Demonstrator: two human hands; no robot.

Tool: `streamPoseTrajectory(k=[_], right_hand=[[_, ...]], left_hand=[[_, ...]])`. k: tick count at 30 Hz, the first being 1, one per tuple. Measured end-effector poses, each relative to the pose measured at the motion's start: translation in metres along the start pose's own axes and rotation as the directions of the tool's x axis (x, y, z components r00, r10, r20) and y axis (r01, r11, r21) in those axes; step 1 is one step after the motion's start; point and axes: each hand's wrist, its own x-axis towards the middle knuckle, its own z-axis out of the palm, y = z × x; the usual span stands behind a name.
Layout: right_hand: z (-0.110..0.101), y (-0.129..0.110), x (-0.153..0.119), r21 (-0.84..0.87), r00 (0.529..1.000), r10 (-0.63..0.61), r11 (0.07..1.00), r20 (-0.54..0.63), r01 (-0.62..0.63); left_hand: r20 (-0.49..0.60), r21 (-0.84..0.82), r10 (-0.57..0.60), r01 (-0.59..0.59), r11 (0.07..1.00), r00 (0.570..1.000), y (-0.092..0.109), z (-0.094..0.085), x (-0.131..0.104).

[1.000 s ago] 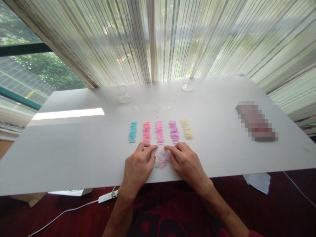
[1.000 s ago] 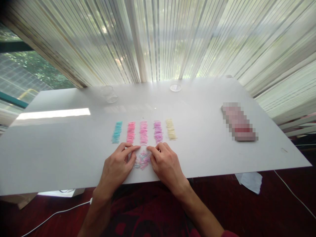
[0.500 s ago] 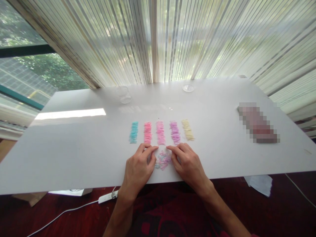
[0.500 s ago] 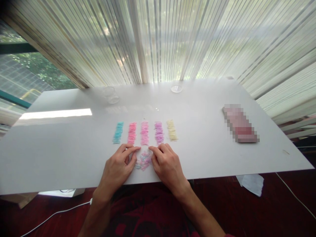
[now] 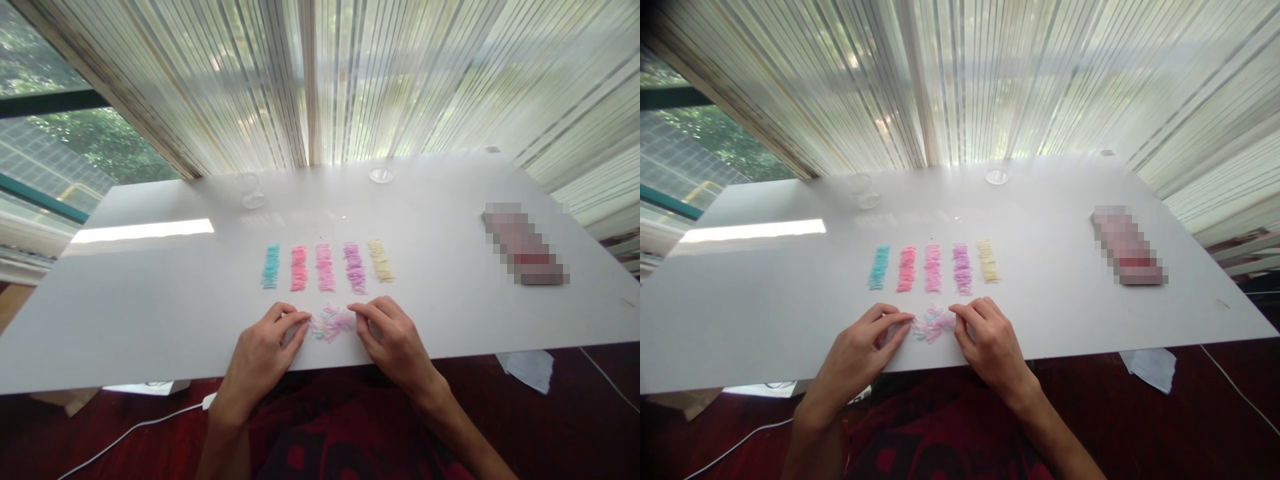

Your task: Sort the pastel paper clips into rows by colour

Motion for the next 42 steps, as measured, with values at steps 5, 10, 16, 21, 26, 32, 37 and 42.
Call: streamPoseTrajectory(k=[5, 10, 16, 21, 26, 32, 37, 42], right_hand=[[0.0, 0.0, 0.0, 0.007, 1.0, -0.001, 1.0, -0.005, 0.001], [0.0, 0.0, 0.0, 0.01, 1.0, -0.006, 1.0, -0.014, 0.006], [0.0, -0.001, 0.0, 0.02, 1.0, 0.001, 1.0, -0.006, -0.001], [0.0, 0.0, 0.0, 0.027, 1.0, 0.009, 1.0, -0.002, -0.009], [0.001, 0.0, -0.001, 0.028, 1.0, 0.021, 0.999, 0.003, -0.021], [0.0, -0.002, 0.001, 0.043, 1.0, 0.023, 0.999, 0.003, -0.023], [-0.001, -0.009, 0.007, 0.097, 0.999, 0.004, 0.995, 0.043, -0.008], [0.004, -0.016, 0.014, 0.14, 0.997, -0.047, 0.989, 0.066, 0.037]], left_hand=[[-0.014, -0.005, 0.059, -0.059, 0.998, 0.998, 0.006, 0.003, 0.002], [-0.023, -0.006, 0.079, -0.079, 0.997, 0.997, 0.007, 0.003, 0.004], [-0.039, -0.061, 0.078, -0.08, 0.995, 0.996, 0.006, 0.003, 0.004], [-0.06, -0.107, 0.072, -0.078, 0.991, 0.996, 0.005, 0.001, 0.004], [-0.115, -0.143, 0.063, -0.079, 0.987, 0.991, 0.004, -0.002, 0.003], [-0.138, -0.161, 0.051, -0.073, 0.984, 0.989, 0.005, -0.001, 0.005], [-0.138, -0.188, 0.033, -0.059, 0.98, 0.99, 0.006, 0.0, 0.006], [-0.184, -0.201, 0.028, -0.065, 0.977, 0.982, 0.008, -0.002, 0.005]])
